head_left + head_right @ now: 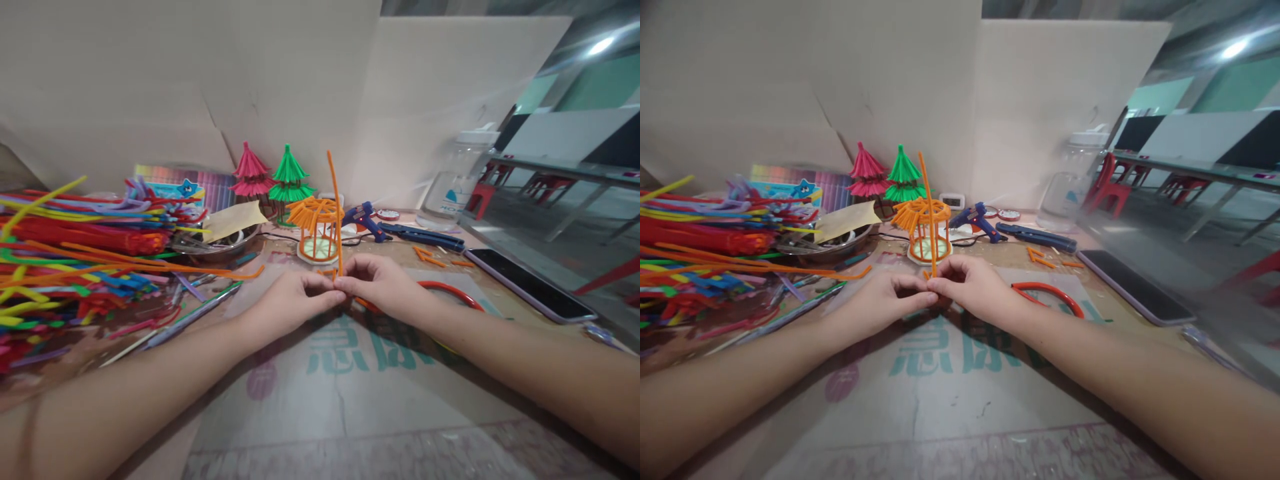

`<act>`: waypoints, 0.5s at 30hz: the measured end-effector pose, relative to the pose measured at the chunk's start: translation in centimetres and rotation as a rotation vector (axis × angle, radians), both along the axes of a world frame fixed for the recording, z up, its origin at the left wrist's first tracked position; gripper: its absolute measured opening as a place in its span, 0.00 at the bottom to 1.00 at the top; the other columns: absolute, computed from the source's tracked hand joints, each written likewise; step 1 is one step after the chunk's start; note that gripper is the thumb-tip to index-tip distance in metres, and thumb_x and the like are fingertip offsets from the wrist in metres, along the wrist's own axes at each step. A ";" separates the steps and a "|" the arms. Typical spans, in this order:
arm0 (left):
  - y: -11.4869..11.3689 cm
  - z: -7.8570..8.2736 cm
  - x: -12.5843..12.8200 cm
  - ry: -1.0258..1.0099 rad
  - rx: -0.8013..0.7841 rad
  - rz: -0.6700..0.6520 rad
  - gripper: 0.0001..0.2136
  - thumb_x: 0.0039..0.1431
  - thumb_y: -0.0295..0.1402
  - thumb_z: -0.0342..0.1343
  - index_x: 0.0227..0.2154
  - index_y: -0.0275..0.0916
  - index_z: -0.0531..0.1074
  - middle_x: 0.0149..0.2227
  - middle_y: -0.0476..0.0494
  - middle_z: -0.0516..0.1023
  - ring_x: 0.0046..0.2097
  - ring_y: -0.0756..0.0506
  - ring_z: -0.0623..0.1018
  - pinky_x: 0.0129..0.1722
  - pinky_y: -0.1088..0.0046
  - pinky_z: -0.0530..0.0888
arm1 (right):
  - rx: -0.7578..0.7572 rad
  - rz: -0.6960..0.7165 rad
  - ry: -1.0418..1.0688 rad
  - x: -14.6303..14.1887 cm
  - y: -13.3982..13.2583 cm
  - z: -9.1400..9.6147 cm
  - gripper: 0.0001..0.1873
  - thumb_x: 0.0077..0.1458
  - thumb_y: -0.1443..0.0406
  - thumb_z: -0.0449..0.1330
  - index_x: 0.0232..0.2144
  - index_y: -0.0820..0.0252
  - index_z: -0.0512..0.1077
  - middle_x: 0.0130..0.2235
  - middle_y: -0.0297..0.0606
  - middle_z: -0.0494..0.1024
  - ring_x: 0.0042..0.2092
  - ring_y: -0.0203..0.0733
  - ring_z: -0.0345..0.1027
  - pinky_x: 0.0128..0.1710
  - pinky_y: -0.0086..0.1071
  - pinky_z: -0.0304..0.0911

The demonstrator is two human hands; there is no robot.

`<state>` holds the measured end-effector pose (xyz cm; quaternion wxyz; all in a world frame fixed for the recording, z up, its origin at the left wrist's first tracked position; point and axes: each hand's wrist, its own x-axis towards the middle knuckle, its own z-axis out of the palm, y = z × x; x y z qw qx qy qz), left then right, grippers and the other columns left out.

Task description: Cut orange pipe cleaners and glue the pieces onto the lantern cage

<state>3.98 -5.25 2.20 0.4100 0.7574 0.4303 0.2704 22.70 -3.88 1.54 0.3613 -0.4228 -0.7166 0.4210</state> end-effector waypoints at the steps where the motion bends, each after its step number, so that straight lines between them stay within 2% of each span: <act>1: 0.0 0.0 0.0 -0.002 0.000 0.008 0.12 0.57 0.38 0.57 0.33 0.36 0.80 0.33 0.46 0.82 0.36 0.47 0.77 0.35 0.75 0.70 | 0.013 0.007 0.001 0.0 0.0 0.0 0.10 0.50 0.59 0.64 0.28 0.58 0.70 0.28 0.32 0.74 0.29 0.36 0.68 0.29 0.30 0.64; 9: 0.1 0.0 -0.1 -0.031 -0.016 0.016 0.11 0.58 0.37 0.57 0.31 0.35 0.80 0.29 0.47 0.81 0.30 0.49 0.75 0.30 0.77 0.67 | 0.025 0.047 0.043 -0.1 -0.1 0.1 0.09 0.53 0.59 0.61 0.30 0.59 0.72 0.31 0.34 0.76 0.32 0.37 0.71 0.34 0.32 0.67; 15: 0.1 0.0 -0.1 -0.073 -0.060 0.014 0.11 0.56 0.37 0.58 0.30 0.35 0.81 0.26 0.49 0.79 0.27 0.51 0.72 0.28 0.78 0.66 | 0.066 0.045 0.022 0.0 0.0 -0.1 0.09 0.53 0.59 0.61 0.31 0.59 0.72 0.31 0.34 0.76 0.33 0.37 0.70 0.34 0.31 0.67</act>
